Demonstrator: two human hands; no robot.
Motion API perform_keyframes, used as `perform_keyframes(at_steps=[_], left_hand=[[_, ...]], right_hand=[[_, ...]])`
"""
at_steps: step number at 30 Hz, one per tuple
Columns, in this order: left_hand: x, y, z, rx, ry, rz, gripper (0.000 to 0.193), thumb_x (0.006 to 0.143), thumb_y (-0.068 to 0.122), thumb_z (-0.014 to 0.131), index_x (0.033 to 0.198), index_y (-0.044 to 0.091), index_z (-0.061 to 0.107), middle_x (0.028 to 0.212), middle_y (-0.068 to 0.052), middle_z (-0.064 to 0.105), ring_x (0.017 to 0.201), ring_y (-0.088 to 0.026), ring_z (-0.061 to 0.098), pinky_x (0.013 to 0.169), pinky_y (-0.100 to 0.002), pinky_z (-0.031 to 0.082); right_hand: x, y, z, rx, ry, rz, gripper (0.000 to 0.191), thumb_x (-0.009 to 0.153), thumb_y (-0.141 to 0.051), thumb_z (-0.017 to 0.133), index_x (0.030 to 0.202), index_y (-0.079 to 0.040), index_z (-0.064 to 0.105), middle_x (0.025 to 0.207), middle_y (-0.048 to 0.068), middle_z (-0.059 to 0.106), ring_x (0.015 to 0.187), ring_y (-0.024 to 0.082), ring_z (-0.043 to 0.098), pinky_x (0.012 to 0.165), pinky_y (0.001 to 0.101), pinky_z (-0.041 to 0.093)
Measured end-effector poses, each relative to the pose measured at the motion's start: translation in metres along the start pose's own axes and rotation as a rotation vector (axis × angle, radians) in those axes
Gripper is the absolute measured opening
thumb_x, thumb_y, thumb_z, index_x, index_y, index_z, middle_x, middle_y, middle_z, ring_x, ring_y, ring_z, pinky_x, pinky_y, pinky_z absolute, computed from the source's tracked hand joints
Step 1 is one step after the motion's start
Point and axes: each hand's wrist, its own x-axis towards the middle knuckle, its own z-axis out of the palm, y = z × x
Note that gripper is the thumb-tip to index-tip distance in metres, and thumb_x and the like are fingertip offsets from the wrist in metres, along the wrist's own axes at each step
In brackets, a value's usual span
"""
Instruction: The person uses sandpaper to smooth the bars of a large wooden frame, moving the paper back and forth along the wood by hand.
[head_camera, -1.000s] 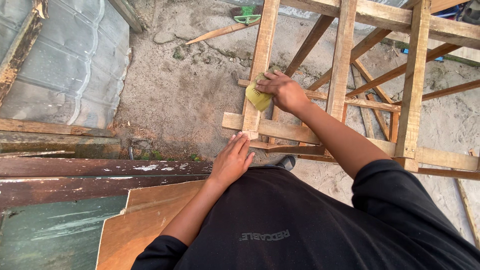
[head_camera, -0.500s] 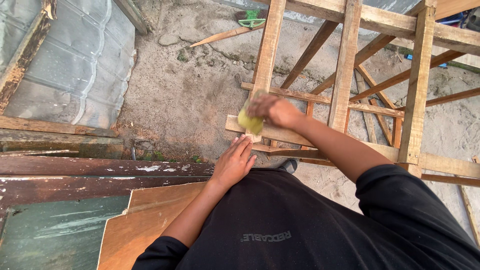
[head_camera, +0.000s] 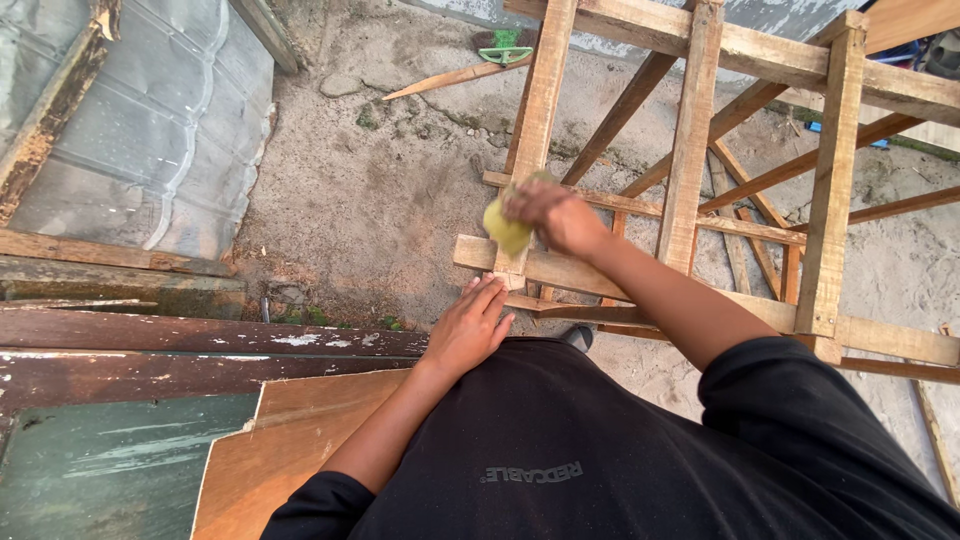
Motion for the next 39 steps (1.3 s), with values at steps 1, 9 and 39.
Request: perform_keyframes(at_steps=[1,9,39], left_hand=[[0.0,0.0,0.0,-0.01,0.0,0.001,0.045,0.099,0.029,0.065,0.127,-0.005,0.066,0.139,-0.022,0.062,0.133,-0.036,0.057,0.116,-0.047,0.043],[0.002,0.002,0.0,-0.024,0.002,-0.011,0.044,0.099,0.03,0.066,0.127,-0.004,0.066,0.137,-0.021,0.063,0.134,-0.035,0.058,0.116,-0.047,0.044],[0.001,-0.001,-0.003,-0.061,-0.003,-0.011,0.046,0.098,0.029,0.066,0.128,-0.004,0.065,0.14,-0.021,0.062,0.135,-0.036,0.057,0.116,-0.046,0.043]], right_hand=[[-0.001,0.0,0.001,-0.005,-0.025,-0.045,0.026,0.095,0.004,0.064,0.11,-0.011,0.079,0.123,0.004,0.075,0.122,0.022,0.069,0.114,0.0361,0.057],[-0.004,-0.011,0.015,-0.134,0.072,0.069,0.029,0.099,0.007,0.066,0.119,-0.01,0.078,0.129,0.007,0.073,0.123,0.018,0.069,0.118,0.0328,0.056],[0.002,-0.015,0.006,-0.107,0.052,-0.063,0.044,0.078,0.01,0.059,0.11,-0.01,0.081,0.121,0.009,0.077,0.122,0.028,0.069,0.11,0.0446,0.051]])
